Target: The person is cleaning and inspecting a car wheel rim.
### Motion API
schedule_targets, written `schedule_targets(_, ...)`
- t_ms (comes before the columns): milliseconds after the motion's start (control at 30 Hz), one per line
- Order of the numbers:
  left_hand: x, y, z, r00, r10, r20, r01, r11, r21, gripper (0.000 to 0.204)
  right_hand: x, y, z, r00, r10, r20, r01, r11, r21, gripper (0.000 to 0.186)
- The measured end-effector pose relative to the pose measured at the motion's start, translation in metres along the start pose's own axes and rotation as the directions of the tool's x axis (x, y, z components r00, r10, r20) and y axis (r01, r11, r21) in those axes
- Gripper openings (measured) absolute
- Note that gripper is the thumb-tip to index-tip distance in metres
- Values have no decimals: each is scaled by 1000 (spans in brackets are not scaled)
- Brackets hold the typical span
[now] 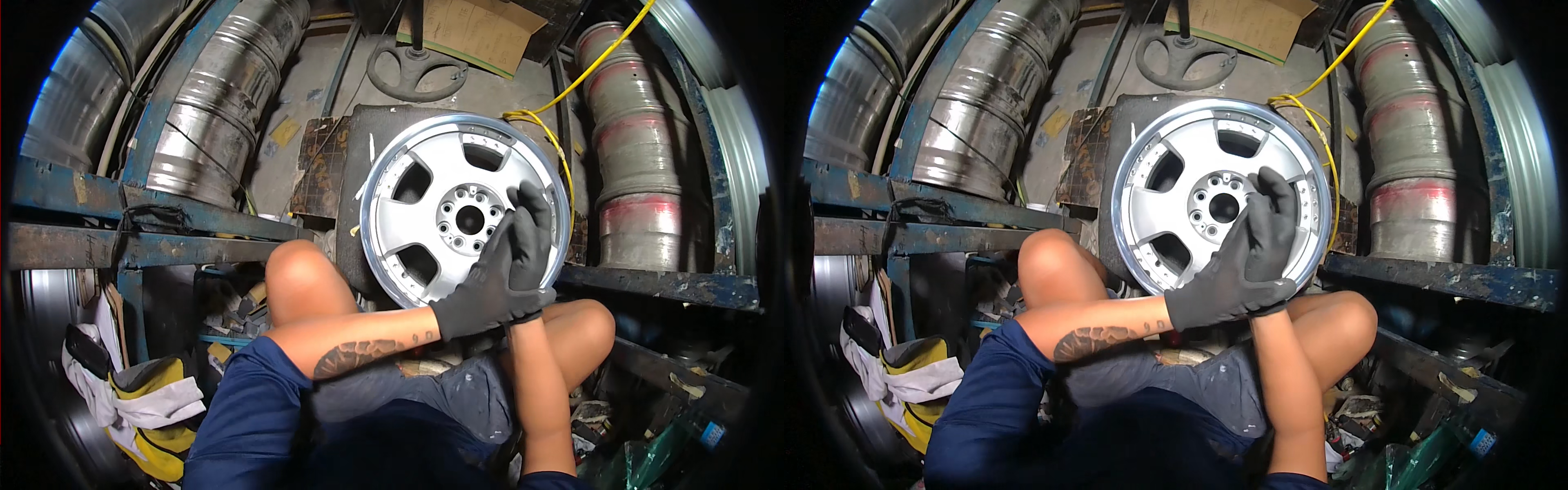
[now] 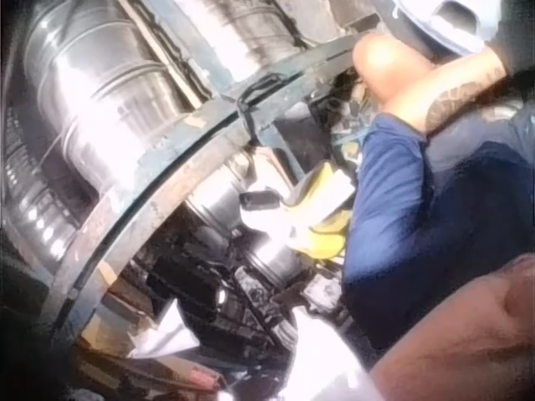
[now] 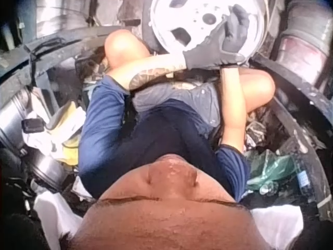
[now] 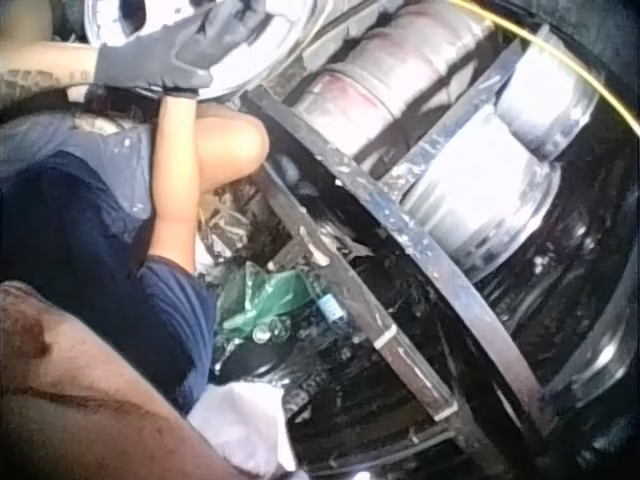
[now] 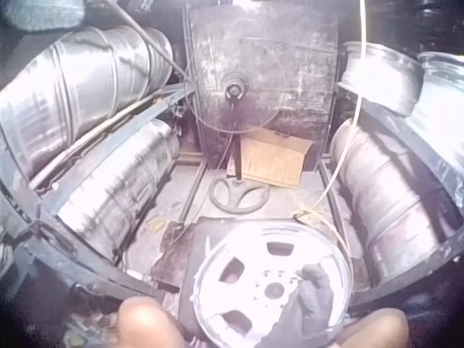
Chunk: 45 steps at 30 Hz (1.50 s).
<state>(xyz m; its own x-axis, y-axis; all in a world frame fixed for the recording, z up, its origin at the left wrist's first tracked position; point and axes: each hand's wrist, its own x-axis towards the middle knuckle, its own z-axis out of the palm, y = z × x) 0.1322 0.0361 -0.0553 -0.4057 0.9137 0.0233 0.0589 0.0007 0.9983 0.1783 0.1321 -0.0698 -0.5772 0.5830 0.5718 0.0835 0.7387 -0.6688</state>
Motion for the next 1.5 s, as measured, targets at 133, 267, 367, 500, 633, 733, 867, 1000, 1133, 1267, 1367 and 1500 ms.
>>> schedule_targets(133,3,-3,-12,968,-181,174,165,981,100,104,-4,-12,24,885,466,-22,-344,684,643,42)
schedule_targets(267,-1,-4,-16,980,136,147,-177,933,315,78,-6,-12,27,833,553,4,-335,499,800,45)
schedule_targets(367,-2,3,-21,970,211,119,-238,926,295,61,-7,-12,25,841,540,31,-329,464,822,51)
schedule_targets(500,5,11,-28,950,269,159,-297,935,193,49,-8,-14,16,858,510,70,-325,432,841,60)
schedule_targets(633,4,10,-32,934,274,229,-323,922,215,54,-11,-15,16,874,475,104,-314,388,866,71)
schedule_targets(733,1,12,-25,949,294,115,-311,933,183,62,-11,-16,12,887,446,125,-309,369,877,79)
schedule_targets(867,-4,5,-31,928,343,143,-371,859,353,72,-11,-29,17,831,488,269,-433,261,863,96)
schedule_targets(1000,-20,2,-39,921,334,203,-387,848,362,68,-56,-9,36,894,428,130,-369,539,757,119)
schedule_targets(1133,-39,-7,-39,856,385,346,-459,873,164,56,-78,-12,-4,925,47,377,-294,716,633,89)
schedule_targets(1267,-85,-10,-59,711,384,589,-518,853,69,57,-96,-40,-36,712,-335,617,-61,847,529,67)
schedule_targets(1367,-107,-9,-67,655,262,709,-428,902,62,55,-133,-38,-35,544,-475,691,35,836,547,60)
schedule_targets(1500,-152,-19,-68,479,15,878,-245,963,117,59,-202,-23,-6,348,-650,676,-71,701,710,50)
